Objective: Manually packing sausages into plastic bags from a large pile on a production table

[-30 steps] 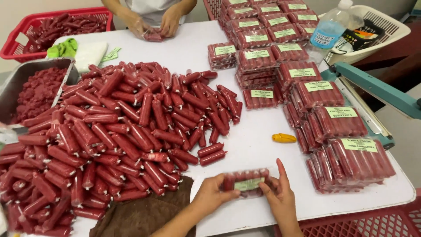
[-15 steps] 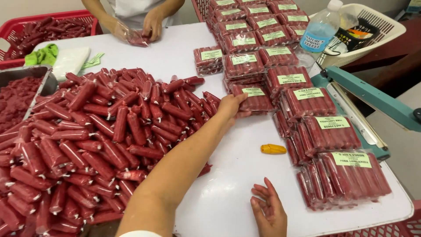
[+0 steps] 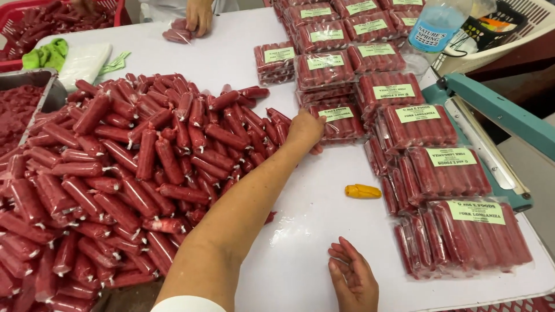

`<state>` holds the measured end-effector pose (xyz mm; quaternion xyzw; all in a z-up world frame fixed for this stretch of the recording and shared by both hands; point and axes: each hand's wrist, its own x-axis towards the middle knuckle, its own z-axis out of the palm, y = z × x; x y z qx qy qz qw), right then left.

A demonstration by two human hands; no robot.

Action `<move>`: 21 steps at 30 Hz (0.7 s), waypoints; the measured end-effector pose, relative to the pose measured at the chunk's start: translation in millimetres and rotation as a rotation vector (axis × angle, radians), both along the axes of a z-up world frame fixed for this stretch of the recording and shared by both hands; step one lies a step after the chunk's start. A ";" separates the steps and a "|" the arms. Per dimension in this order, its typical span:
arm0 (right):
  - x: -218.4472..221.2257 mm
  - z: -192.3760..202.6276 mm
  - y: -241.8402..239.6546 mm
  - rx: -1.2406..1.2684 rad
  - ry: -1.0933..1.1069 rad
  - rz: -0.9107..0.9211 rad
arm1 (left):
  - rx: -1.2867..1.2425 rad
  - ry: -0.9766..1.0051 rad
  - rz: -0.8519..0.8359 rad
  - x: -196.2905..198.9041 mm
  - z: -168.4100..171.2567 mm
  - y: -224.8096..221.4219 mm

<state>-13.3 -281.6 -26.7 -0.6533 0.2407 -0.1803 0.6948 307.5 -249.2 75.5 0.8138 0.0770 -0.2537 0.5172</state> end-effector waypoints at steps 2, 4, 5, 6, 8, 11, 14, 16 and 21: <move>-0.4 -7.4 -2.0 -0.024 -0.050 0.019 | 0.319 -0.414 -0.158 7.3 -17.6 -2.9; -0.5 -8.5 -2.8 -0.041 -0.045 0.029 | 0.600 -0.567 -0.303 -2.7 -7.3 -7.2; -0.4 -9.0 -3.0 -0.057 -0.040 0.037 | 0.883 -0.714 -0.451 -7.5 -2.2 -9.0; -0.4 -9.3 -2.8 -0.057 -0.039 0.040 | 0.883 -0.712 -0.448 -8.1 -9.4 -9.1; -0.1 -9.8 -2.6 -0.069 -0.043 0.031 | 0.911 -0.959 -0.660 -9.0 -23.3 -9.7; 0.9 -8.2 -3.6 -0.069 -0.057 0.025 | 0.793 -0.870 -0.626 11.5 -63.5 -14.9; 2.2 -26.4 -11.0 -0.025 -0.102 0.042 | 0.817 -0.814 -0.621 14.1 -62.9 -15.3; 1.5 -30.2 -18.8 -0.062 -0.062 0.030 | 0.597 -1.159 -0.473 -2.7 -97.1 -29.3; 8.9 -27.8 -16.7 -0.172 -0.082 0.135 | 0.480 -1.167 -0.681 -193.7 -49.6 72.3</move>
